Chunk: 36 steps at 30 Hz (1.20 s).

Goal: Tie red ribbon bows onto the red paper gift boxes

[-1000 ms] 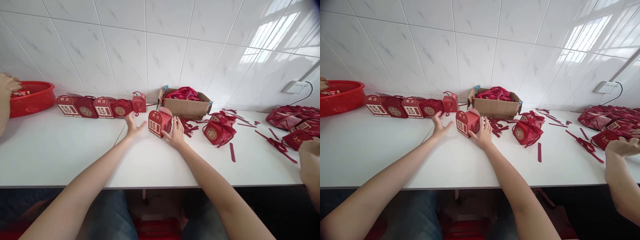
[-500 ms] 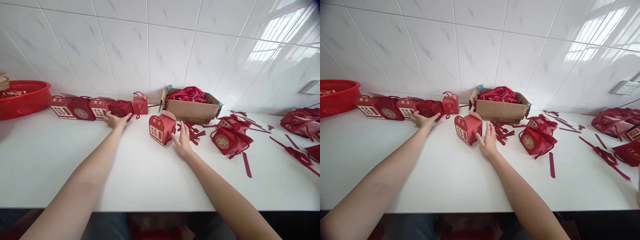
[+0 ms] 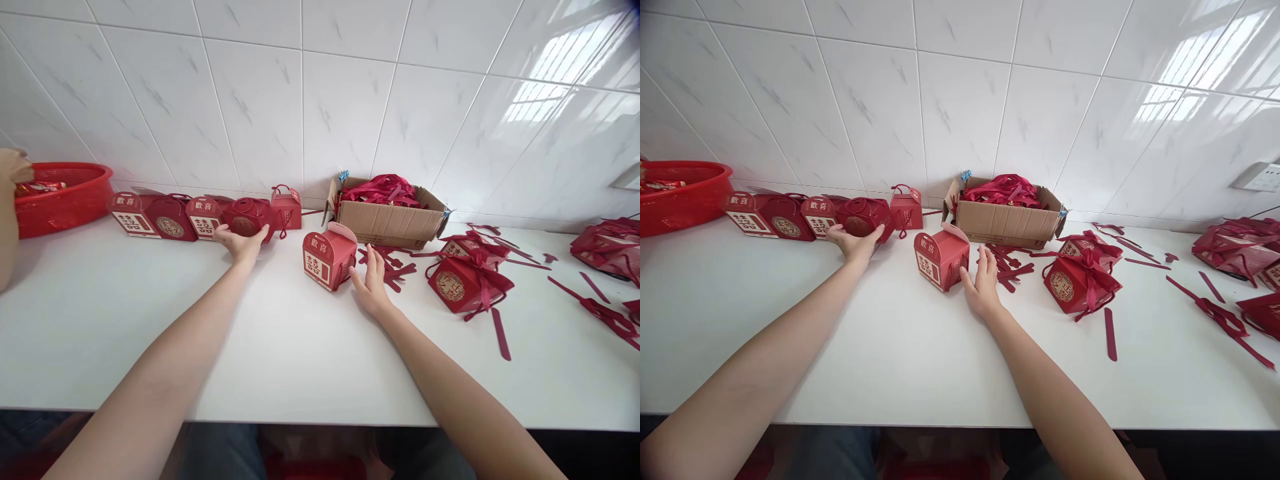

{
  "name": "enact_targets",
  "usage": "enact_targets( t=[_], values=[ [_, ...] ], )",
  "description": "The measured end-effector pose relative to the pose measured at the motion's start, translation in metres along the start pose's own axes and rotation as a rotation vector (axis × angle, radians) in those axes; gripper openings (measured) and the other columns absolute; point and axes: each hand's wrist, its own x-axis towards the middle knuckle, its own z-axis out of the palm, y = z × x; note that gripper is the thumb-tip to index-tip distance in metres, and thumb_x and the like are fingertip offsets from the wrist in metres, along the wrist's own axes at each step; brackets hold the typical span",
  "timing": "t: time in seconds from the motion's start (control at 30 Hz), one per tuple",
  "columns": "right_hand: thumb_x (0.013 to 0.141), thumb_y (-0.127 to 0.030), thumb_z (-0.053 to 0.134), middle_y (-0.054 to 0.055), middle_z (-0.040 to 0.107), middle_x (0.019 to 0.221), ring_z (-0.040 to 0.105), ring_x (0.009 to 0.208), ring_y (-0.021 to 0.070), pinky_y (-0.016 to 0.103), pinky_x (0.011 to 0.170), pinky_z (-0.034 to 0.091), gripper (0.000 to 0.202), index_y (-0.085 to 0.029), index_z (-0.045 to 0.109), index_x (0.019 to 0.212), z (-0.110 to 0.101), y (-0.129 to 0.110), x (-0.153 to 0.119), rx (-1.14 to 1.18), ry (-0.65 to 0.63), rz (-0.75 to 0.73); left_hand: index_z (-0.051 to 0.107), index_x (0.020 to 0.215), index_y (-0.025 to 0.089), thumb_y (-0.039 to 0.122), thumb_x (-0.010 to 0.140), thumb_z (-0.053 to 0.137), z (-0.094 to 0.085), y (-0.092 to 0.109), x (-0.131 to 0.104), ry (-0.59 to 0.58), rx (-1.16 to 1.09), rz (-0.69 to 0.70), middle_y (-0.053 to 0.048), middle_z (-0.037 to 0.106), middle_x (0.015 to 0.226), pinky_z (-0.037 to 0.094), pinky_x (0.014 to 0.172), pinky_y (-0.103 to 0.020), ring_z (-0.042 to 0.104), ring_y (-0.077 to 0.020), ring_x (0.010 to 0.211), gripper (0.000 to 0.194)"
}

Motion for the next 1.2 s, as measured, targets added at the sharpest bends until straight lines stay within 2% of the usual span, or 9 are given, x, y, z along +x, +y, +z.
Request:
enact_targets(
  t=[0.17,0.37,0.47,0.57,0.7,0.8,0.97,1.1,1.2],
  values=[
    [0.089,-0.055,0.040,0.018,0.020,0.149,0.025,0.140,0.0304,0.056,0.111,0.029,0.075,-0.022,0.013,0.151,0.002,0.002,0.001,0.000,0.019,-0.016,0.027,0.120,0.018,0.033,0.047,0.089,0.012,0.007,-0.027,-0.231,-0.004,0.100,-0.016,0.029,0.131,0.036,0.111,-0.039,0.037,-0.0273,0.130,0.097],
    [0.088,-0.055,0.042,0.018,0.020,0.150,0.021,0.142,0.0309,0.056,0.112,0.027,0.076,-0.022,0.016,0.151,0.002,0.005,0.001,0.004,0.000,-0.013,0.031,0.129,0.018,0.030,0.049,0.088,0.028,0.004,-0.050,-0.715,0.004,0.204,-0.016,0.040,0.127,0.045,0.099,-0.047,0.050,-0.0301,0.117,0.099],
    [0.087,-0.057,0.041,0.019,0.019,0.150,0.021,0.142,0.0304,0.054,0.114,0.025,0.078,-0.019,0.016,0.151,0.001,0.004,0.000,0.016,-0.024,-0.006,0.034,0.132,0.015,0.034,0.057,0.084,0.020,0.005,-0.033,-0.579,0.060,0.265,-0.019,0.036,0.134,0.032,0.109,-0.051,0.036,-0.0347,0.130,0.093],
    [0.087,-0.059,0.040,0.019,0.017,0.151,0.022,0.142,0.0302,0.053,0.115,0.023,0.079,-0.017,0.016,0.151,0.000,0.004,0.000,0.019,-0.034,-0.002,0.033,0.136,0.009,0.033,0.064,0.080,0.000,0.000,0.001,-0.218,0.207,0.335,-0.022,0.030,0.141,0.019,0.115,-0.051,0.025,-0.0360,0.137,0.089],
    [0.088,-0.058,0.040,0.018,0.019,0.150,0.024,0.141,0.0303,0.055,0.114,0.025,0.077,-0.020,0.016,0.151,0.002,0.006,0.000,0.011,-0.014,-0.018,0.018,0.148,0.008,0.038,0.067,0.078,-0.025,-0.020,0.044,0.039,0.283,0.177,-0.023,0.020,0.151,0.017,0.115,-0.052,0.018,-0.0372,0.141,0.104],
    [0.089,-0.057,0.040,0.018,0.021,0.149,0.024,0.141,0.0302,0.055,0.114,0.025,0.076,-0.022,0.015,0.151,0.003,0.007,0.000,0.005,-0.009,-0.031,0.012,0.150,0.008,0.048,0.064,0.080,-0.029,-0.032,0.058,0.019,0.272,-0.031,-0.025,0.013,0.154,0.016,0.112,-0.059,0.015,-0.0423,0.141,0.117],
    [0.089,-0.057,0.040,0.018,0.020,0.149,0.028,0.139,0.0298,0.055,0.113,0.027,0.076,-0.023,0.014,0.151,0.003,0.008,-0.001,0.008,-0.014,-0.016,0.007,0.150,0.006,0.048,0.063,0.080,-0.016,-0.039,0.066,-0.081,0.429,-0.154,-0.025,0.004,0.157,0.012,0.115,-0.055,0.010,-0.0438,0.142,0.121],
    [0.089,-0.059,0.040,0.018,0.020,0.149,0.029,0.138,0.0301,0.055,0.113,0.028,0.076,-0.023,0.015,0.151,0.002,0.007,-0.001,0.006,-0.012,-0.011,0.010,0.151,0.006,0.044,0.071,0.075,-0.011,-0.040,0.068,-0.112,0.483,-0.173,-0.025,-0.003,0.158,0.011,0.114,-0.056,0.008,-0.0454,0.142,0.110],
    [0.089,-0.060,0.040,0.017,0.019,0.150,0.023,0.142,0.0298,0.054,0.114,0.026,0.077,-0.022,0.016,0.151,0.002,0.007,0.000,0.012,-0.026,-0.009,0.027,0.147,0.010,0.045,0.079,0.067,-0.012,-0.041,0.068,-0.142,0.474,-0.139,-0.022,0.003,0.158,0.012,0.111,-0.059,0.011,-0.0446,0.140,0.087]
  ],
)
